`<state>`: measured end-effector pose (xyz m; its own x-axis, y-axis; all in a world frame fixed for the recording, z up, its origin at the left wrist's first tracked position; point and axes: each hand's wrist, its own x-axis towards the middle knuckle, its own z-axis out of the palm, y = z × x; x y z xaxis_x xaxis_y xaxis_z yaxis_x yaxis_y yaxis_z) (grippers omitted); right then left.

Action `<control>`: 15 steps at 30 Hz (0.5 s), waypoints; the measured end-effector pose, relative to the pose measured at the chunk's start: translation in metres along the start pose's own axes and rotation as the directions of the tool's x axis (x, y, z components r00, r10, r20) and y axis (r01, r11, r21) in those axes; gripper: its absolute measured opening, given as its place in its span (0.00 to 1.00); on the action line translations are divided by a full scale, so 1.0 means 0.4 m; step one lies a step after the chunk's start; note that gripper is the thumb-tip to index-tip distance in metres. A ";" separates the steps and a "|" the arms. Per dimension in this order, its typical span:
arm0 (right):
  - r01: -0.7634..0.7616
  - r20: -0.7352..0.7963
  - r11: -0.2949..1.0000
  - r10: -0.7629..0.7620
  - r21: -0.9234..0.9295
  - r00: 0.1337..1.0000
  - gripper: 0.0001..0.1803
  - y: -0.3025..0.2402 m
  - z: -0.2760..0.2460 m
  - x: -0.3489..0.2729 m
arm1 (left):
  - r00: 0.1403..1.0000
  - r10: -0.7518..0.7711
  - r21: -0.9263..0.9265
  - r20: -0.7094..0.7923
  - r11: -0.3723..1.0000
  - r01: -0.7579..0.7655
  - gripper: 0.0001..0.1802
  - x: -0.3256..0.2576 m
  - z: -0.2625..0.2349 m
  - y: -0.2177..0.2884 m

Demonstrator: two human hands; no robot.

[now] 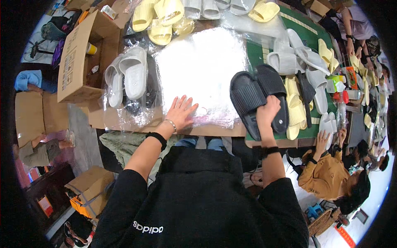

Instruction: The recorder is seen gathering and packing various colors of sandals into plastic bags at a shoe manufacturing facility.

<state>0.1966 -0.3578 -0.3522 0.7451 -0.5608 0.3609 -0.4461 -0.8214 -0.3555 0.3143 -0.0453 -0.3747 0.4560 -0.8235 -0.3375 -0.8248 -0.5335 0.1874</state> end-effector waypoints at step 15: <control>-0.215 0.098 0.939 0.196 0.268 0.976 0.13 0.000 -0.293 -0.327 | 0.972 0.230 0.113 0.044 0.966 -0.234 0.37 0.055 0.007 0.019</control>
<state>0.0412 -0.2964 -0.2985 0.6886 -0.6976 0.1979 -0.4461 -0.6227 -0.6428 0.3170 -0.0669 -0.3834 0.2389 -0.9149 -0.3255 -0.9407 -0.3011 0.1560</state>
